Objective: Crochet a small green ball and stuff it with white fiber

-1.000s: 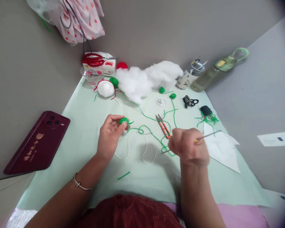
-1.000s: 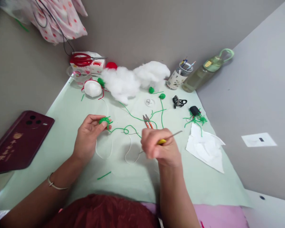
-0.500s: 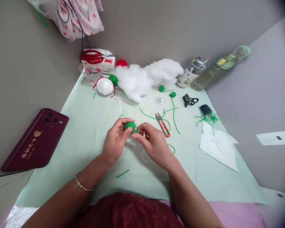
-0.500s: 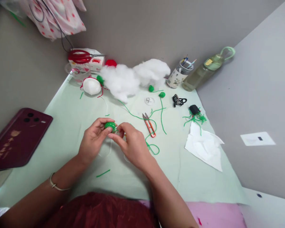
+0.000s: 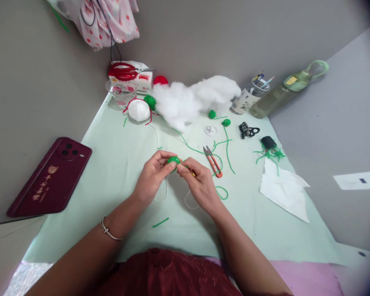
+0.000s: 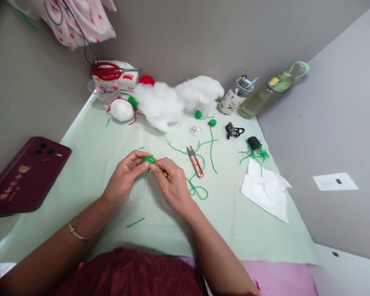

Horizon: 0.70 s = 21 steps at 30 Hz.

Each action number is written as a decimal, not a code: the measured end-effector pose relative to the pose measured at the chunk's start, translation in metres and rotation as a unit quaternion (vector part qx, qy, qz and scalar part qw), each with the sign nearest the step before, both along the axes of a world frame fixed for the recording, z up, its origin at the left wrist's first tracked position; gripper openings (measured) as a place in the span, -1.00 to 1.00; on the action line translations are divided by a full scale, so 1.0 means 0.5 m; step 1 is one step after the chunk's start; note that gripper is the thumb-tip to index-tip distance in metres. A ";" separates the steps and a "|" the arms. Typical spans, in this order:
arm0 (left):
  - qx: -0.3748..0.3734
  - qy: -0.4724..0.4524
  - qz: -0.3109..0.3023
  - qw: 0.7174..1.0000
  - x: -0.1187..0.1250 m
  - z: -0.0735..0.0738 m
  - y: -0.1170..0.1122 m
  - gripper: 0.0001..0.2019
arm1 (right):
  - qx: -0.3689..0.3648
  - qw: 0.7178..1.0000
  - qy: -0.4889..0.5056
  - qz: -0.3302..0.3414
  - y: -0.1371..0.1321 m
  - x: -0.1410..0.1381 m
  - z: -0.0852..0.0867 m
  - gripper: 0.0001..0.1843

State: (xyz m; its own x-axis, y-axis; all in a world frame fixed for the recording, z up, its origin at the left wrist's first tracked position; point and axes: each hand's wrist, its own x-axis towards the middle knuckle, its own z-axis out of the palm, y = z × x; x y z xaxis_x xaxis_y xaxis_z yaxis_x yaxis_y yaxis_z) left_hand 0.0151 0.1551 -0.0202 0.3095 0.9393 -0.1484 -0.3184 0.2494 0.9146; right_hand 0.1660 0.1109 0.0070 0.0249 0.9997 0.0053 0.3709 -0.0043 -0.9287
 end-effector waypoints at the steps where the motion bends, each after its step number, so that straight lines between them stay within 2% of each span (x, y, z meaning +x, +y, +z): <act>1: -0.011 -0.011 -0.001 1.000 -0.001 0.001 0.000 -0.82 | -0.019 0.999 0.028 0.000 0.001 0.004 0.002 -0.63; 5: -0.055 -0.048 -0.007 0.997 -0.005 0.005 0.005 -0.82 | -0.090 0.991 0.094 -0.010 0.001 0.034 0.012 -0.69; 10: -0.085 -0.080 -0.016 0.993 -0.011 0.012 0.011 -0.78 | -0.079 0.989 0.124 -0.011 -0.006 0.070 0.021 -0.62; 14: -0.097 -0.093 -0.023 0.991 -0.016 0.016 0.014 -0.77 | -0.127 0.969 0.212 0.028 -0.009 0.073 0.027 -0.55; 21: -0.130 -0.115 -0.073 0.982 -0.020 0.015 0.015 -0.76 | -0.158 0.942 0.287 0.071 -0.008 0.065 0.028 -0.67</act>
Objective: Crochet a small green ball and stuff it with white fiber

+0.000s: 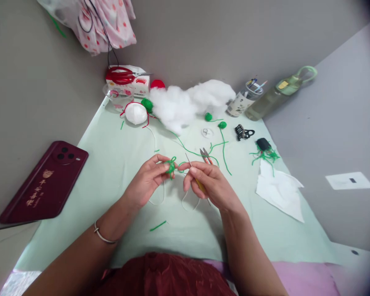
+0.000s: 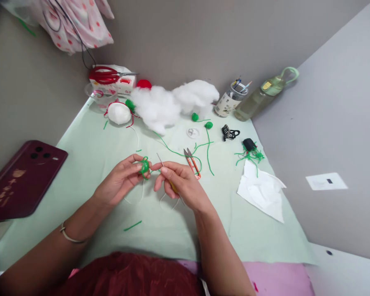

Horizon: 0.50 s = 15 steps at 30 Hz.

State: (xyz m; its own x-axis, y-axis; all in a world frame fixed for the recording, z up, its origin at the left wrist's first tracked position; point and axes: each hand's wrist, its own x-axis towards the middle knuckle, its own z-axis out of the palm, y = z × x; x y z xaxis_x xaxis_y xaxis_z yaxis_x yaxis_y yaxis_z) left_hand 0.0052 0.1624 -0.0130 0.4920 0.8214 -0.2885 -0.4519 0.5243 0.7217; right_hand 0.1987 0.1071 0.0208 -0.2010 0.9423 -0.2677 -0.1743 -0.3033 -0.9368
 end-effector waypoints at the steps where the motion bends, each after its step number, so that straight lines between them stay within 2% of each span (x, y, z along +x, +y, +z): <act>1: -0.003 -0.004 -0.002 1.000 0.000 0.000 0.000 -0.76 | -0.003 1.000 0.010 0.003 0.000 0.000 0.000 -0.69; 10: -0.019 -0.020 -0.018 0.999 0.000 0.003 -0.001 -0.77 | -0.064 0.985 0.145 0.066 0.003 0.007 0.002 -0.64; 12: -0.017 -0.020 -0.021 0.999 0.000 0.005 -0.002 -0.78 | -0.060 0.989 0.127 0.052 0.005 0.006 0.005 -0.64; 15: -0.012 -0.019 -0.022 0.999 -0.001 0.005 -0.003 -0.77 | -0.023 0.998 0.049 -0.023 0.004 0.007 0.010 -0.66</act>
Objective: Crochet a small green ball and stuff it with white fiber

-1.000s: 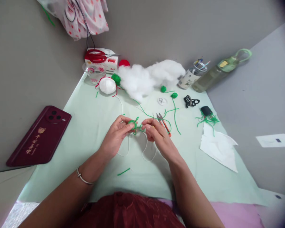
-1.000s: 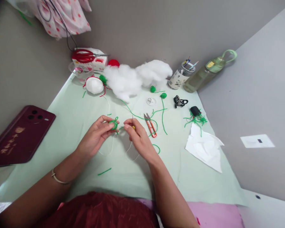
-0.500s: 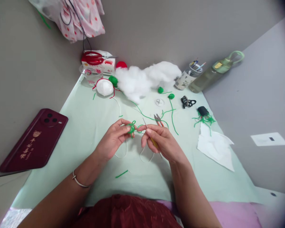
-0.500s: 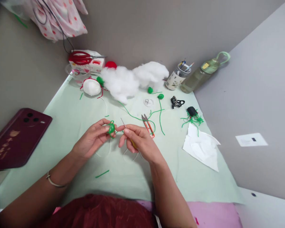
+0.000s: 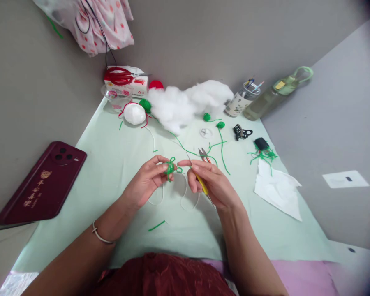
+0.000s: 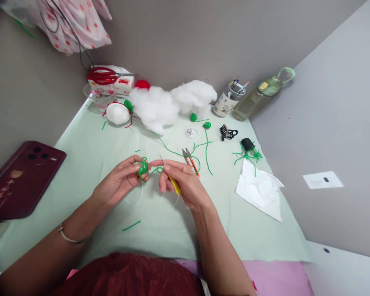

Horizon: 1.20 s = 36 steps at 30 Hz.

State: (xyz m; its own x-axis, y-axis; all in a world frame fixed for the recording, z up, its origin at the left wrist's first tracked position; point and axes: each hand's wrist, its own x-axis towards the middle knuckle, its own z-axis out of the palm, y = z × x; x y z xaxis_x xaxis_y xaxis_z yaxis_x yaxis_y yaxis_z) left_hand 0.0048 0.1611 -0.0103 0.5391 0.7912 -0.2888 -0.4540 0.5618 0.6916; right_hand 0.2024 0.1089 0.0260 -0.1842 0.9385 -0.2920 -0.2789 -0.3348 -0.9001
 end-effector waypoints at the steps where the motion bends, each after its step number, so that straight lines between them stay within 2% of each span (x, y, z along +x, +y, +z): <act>1: 0.002 0.001 0.000 1.000 0.000 0.000 0.000 -0.76 | 0.010 0.999 -0.024 -0.026 -0.001 0.001 0.001 -0.62; 4: 0.008 0.003 0.006 1.000 -0.001 -0.002 0.000 -0.76 | 0.028 0.996 -0.047 -0.066 -0.005 0.008 0.002 -0.48; 6: 0.010 0.004 0.008 1.000 -0.002 -0.003 0.000 -0.77 | 0.028 0.996 -0.027 -0.075 -0.005 0.012 0.001 -0.54; 10: 0.006 0.000 0.007 1.000 0.000 -0.002 0.000 -0.77 | 0.026 0.994 0.042 -0.092 0.003 0.018 -0.005 -0.76; 16: -0.010 -0.011 0.003 1.000 0.003 0.003 -0.005 -0.78 | 0.030 0.983 0.103 -0.147 0.010 0.026 -0.014 -0.66; 19: -0.012 -0.012 -0.001 1.000 0.002 0.002 -0.006 -0.78 | 0.004 0.984 0.111 -0.142 0.011 0.023 -0.019 -0.63; 22: -0.014 -0.015 -0.002 1.000 0.001 0.001 -0.007 -0.80 | -0.027 0.990 0.090 -0.105 0.010 0.019 -0.022 -0.57; 24: -0.020 -0.019 -0.003 1.000 0.001 0.001 -0.006 -0.82 | -0.017 0.993 0.083 -0.083 0.009 0.017 -0.023 -0.61; 28: -0.048 -0.042 -0.012 0.998 0.002 0.000 -0.003 -0.85 | 0.008 0.993 0.081 -0.084 0.008 0.016 -0.020 -0.71; 31: -0.071 -0.062 -0.030 0.995 0.002 -0.001 0.001 -0.87 | 0.010 0.995 0.036 -0.089 0.009 0.011 -0.019 -0.70; 33: -0.082 -0.071 -0.041 0.993 0.003 -0.001 0.003 -0.88 | 0.032 0.992 -0.019 -0.121 0.009 0.006 -0.021 -0.64; 36: -0.090 -0.079 -0.053 0.991 0.003 -0.002 0.003 -0.87 | 0.086 0.971 -0.101 -0.197 0.005 -0.004 -0.024 -0.60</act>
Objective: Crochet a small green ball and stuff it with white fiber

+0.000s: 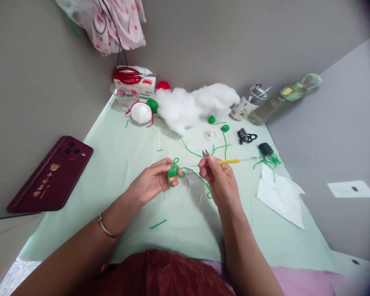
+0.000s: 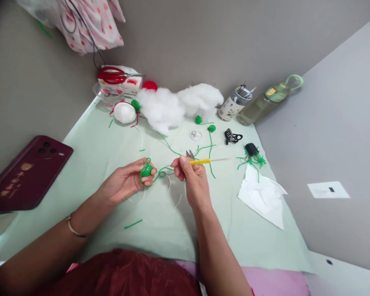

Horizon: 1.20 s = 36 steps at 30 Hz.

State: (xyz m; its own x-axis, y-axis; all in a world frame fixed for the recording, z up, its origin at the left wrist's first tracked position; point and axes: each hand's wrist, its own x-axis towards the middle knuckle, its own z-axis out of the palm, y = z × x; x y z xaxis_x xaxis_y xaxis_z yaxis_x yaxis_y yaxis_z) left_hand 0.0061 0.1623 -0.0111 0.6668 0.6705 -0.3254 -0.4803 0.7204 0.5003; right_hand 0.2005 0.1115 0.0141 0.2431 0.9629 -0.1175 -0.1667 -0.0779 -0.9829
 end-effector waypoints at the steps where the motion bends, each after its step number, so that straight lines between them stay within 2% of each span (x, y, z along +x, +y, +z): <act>1: -0.001 -0.002 -0.004 1.000 0.000 0.000 -0.001 -0.87 | 0.014 1.000 -0.015 -0.016 -0.002 -0.003 0.000 -0.60; 6: 0.008 -0.004 -0.024 1.000 0.001 -0.002 -0.007 -0.89 | 0.048 0.998 0.013 -0.041 -0.002 -0.019 0.007 -0.72; 8: 0.012 -0.002 -0.032 0.999 0.002 -0.004 -0.011 -0.90 | 0.051 0.997 0.027 -0.045 0.001 -0.021 0.010 -0.71; 19: 0.022 0.005 -0.052 0.998 0.013 0.004 -0.018 -0.89 | 0.048 0.996 0.048 0.062 -0.010 -0.025 -0.003 -0.75; 25: 0.025 0.002 -0.062 0.998 0.009 0.004 -0.018 -0.87 | 0.072 0.996 0.057 -0.022 -0.001 -0.012 0.004 -0.78; 31: 0.032 0.000 -0.061 0.998 0.012 0.007 -0.020 -0.89 | 0.029 0.996 0.041 0.076 -0.010 -0.022 -0.002 -0.75; 36: 0.039 -0.006 -0.044 0.998 0.016 0.006 -0.023 -0.90 | 0.042 0.995 0.000 0.096 -0.015 -0.025 -0.012 -0.80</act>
State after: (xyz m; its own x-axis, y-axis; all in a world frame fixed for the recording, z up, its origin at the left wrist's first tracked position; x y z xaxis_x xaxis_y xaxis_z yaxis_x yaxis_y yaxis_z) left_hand 0.0142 0.1507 -0.0083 0.7280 0.6319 -0.2659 -0.4237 0.7196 0.5502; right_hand 0.1879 0.1039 0.0080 0.0548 0.9979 -0.0350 -0.1569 -0.0260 -0.9873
